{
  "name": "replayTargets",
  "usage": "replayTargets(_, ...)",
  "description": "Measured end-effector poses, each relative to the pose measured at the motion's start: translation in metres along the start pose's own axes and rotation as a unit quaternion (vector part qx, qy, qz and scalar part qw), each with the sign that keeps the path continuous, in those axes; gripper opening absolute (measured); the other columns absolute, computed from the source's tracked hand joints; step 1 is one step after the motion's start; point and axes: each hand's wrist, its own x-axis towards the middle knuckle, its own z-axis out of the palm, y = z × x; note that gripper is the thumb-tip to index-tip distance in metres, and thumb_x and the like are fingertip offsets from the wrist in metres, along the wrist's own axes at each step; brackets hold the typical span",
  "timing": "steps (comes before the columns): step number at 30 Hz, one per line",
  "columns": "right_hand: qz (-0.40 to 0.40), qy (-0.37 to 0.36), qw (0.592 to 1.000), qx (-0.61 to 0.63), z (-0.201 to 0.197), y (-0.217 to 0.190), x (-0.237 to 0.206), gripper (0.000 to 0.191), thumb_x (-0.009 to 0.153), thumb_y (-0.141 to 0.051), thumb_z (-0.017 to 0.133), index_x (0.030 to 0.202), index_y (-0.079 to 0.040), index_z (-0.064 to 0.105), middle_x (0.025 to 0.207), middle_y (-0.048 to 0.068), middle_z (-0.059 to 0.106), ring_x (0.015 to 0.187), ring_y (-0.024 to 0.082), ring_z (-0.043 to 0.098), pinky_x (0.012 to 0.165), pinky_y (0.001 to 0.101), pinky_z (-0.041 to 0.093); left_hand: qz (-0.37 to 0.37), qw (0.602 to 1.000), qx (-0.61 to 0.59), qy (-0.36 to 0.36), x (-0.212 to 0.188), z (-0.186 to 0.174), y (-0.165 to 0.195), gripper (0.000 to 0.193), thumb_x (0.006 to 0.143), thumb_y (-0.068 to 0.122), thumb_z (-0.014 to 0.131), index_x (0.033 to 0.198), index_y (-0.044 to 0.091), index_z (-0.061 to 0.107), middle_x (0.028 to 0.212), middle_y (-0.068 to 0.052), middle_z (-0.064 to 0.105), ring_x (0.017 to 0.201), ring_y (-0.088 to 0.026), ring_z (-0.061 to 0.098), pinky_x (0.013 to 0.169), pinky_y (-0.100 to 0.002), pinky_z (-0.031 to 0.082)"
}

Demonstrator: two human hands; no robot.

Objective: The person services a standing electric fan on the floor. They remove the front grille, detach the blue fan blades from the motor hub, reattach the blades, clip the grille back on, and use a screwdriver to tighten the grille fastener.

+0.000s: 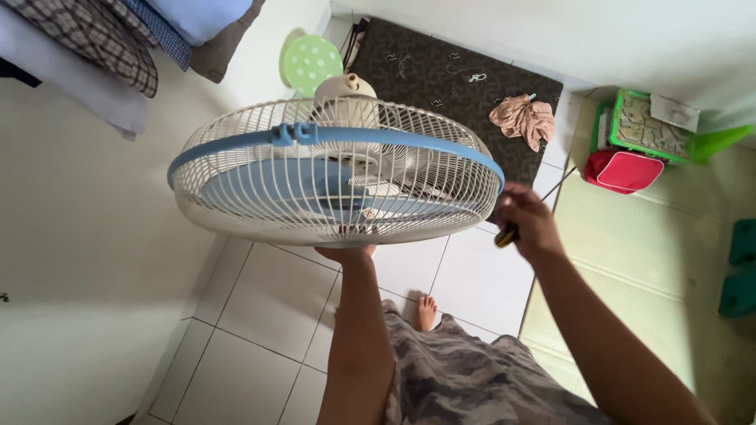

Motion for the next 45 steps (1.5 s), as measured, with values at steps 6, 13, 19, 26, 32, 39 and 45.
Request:
replayTargets(6,0.114,0.086,0.990,0.019,0.019,0.017,0.006,0.027,0.073,0.010,0.042,0.093,-0.004,0.054,0.080,0.006,0.057,0.059,0.015,0.049,0.049,0.0264,0.040,-0.122,0.986,-0.063,0.093,0.001,-0.002,-0.004,0.059,0.071,0.062,0.028,0.104,0.019,0.052,0.101,0.000,0.052,0.086,-0.022,0.051,0.067,-0.041,0.044)
replayTargets(13,0.112,0.071,0.985,0.110,0.023,0.024,0.002,0.028,0.073,0.010,0.038,0.090,-0.007,0.053,0.080,0.006,0.057,0.062,0.016,0.051,0.052,0.0282,0.042,-0.146,0.977,-0.078,0.136,0.001,-0.003,-0.005,0.065,0.069,0.065,0.024,0.110,0.021,0.047,0.110,-0.001,0.048,0.097,-0.021,0.047,0.075,-0.045,0.038)
replayTargets(19,0.105,0.117,0.977,0.146,0.031,0.027,0.004,0.012,0.083,-0.001,0.046,0.091,-0.005,0.053,0.080,0.006,0.057,0.064,0.015,0.052,0.054,0.0296,0.044,-0.115,0.984,-0.070,0.113,0.000,-0.005,-0.011,0.066,0.069,0.065,0.026,0.115,0.021,0.044,0.115,0.001,0.043,0.103,-0.021,0.041,0.080,-0.046,0.033)
replayTargets(26,0.121,0.149,0.968,0.158,0.028,0.030,0.009,0.014,0.084,-0.010,0.046,0.095,-0.004,0.053,0.086,0.005,0.058,0.076,0.015,0.057,0.066,0.0305,0.048,-0.166,0.975,-0.039,0.141,0.005,-0.008,-0.012,0.081,0.065,0.076,0.019,0.116,0.018,0.042,0.115,-0.007,0.042,0.101,-0.026,0.039,0.081,-0.049,0.029)
replayTargets(32,0.150,0.170,0.953,0.201,0.024,0.036,0.011,0.018,0.083,-0.017,0.051,0.096,-0.005,0.053,0.089,0.006,0.057,0.077,0.017,0.053,0.070,0.0335,0.044,-0.166,0.914,-0.200,-0.313,0.011,-0.025,-0.022,0.087,0.060,0.081,0.020,0.119,0.021,0.043,0.122,-0.003,0.038,0.115,-0.028,0.032,0.086,-0.054,0.028)
replayTargets(39,0.188,0.166,0.950,0.186,0.036,0.032,0.010,0.019,0.082,-0.023,0.049,0.093,-0.007,0.054,0.090,0.004,0.056,0.080,0.015,0.054,0.071,0.0317,0.044,-0.143,0.971,-0.122,-0.146,0.018,-0.032,-0.031,0.083,0.065,0.075,0.018,0.127,0.023,0.036,0.138,-0.002,0.027,0.125,-0.026,0.027,0.096,-0.055,0.020)
replayTargets(45,0.225,0.099,0.955,0.168,0.037,0.045,0.014,0.017,0.081,-0.023,0.054,0.081,-0.007,0.050,0.074,0.008,0.049,0.061,0.020,0.047,0.055,0.0339,0.040,0.110,0.810,0.118,-0.564,0.025,-0.041,-0.037,0.077,0.071,0.073,0.018,0.133,0.029,0.028,0.142,0.004,0.020,0.133,-0.021,0.017,0.106,-0.052,0.013)
